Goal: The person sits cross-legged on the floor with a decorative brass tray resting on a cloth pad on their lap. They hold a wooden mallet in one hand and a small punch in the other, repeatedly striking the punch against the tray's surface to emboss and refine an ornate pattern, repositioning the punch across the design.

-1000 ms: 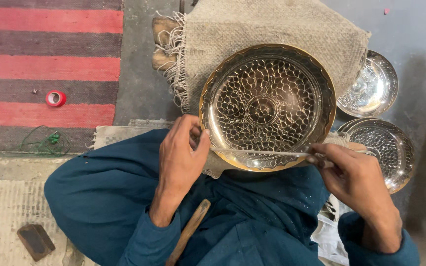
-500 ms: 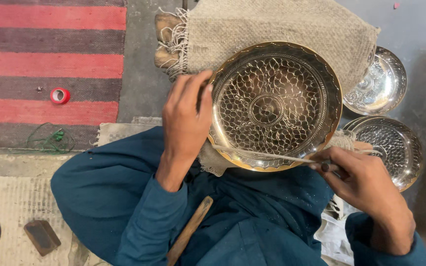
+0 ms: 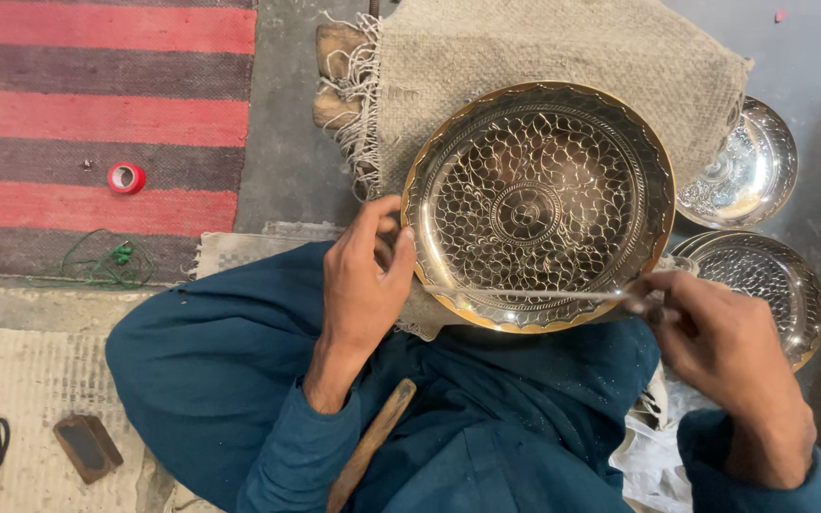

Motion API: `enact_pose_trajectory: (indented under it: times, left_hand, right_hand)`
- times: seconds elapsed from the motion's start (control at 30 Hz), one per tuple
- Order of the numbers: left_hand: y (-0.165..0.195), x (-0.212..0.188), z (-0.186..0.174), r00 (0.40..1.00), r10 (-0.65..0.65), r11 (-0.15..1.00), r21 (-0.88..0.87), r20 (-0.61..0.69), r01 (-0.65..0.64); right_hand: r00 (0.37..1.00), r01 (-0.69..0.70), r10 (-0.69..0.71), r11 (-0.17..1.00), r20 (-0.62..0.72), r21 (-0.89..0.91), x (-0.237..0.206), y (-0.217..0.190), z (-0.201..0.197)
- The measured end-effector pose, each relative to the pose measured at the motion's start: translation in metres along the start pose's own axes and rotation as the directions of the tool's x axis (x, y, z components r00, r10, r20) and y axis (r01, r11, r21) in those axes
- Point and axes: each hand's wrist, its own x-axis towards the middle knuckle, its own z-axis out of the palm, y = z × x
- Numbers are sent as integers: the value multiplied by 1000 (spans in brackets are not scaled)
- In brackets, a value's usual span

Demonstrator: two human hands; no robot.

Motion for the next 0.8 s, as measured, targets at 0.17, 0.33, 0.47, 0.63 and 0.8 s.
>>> enact_pose_trajectory:
  times: [0.17, 0.33, 0.47, 0.63, 0.8]
  left_hand:
    - [3, -5, -1, 975, -177, 978, -90, 135, 190]
    - [3, -12, -11, 896, -184, 930, -223, 405, 292]
    - [6, 6, -25, 984, 24, 988, 148, 179, -51]
    - [20, 46, -7, 1000, 1, 996, 87, 21, -2]
    - [19, 44, -14, 974, 209, 976, 50, 91, -214]
  right_hand:
    - [997, -82, 81, 996, 11, 48, 11, 13, -2]
    - [993, 12, 7, 988, -117, 156, 18, 20, 3]
    - [953, 119, -107, 993, -282, 23, 25, 26, 13]
    - [895, 180, -155, 983, -417, 20, 54, 33, 13]
    - [926, 179, -118, 974, -358, 141, 69, 27, 6]
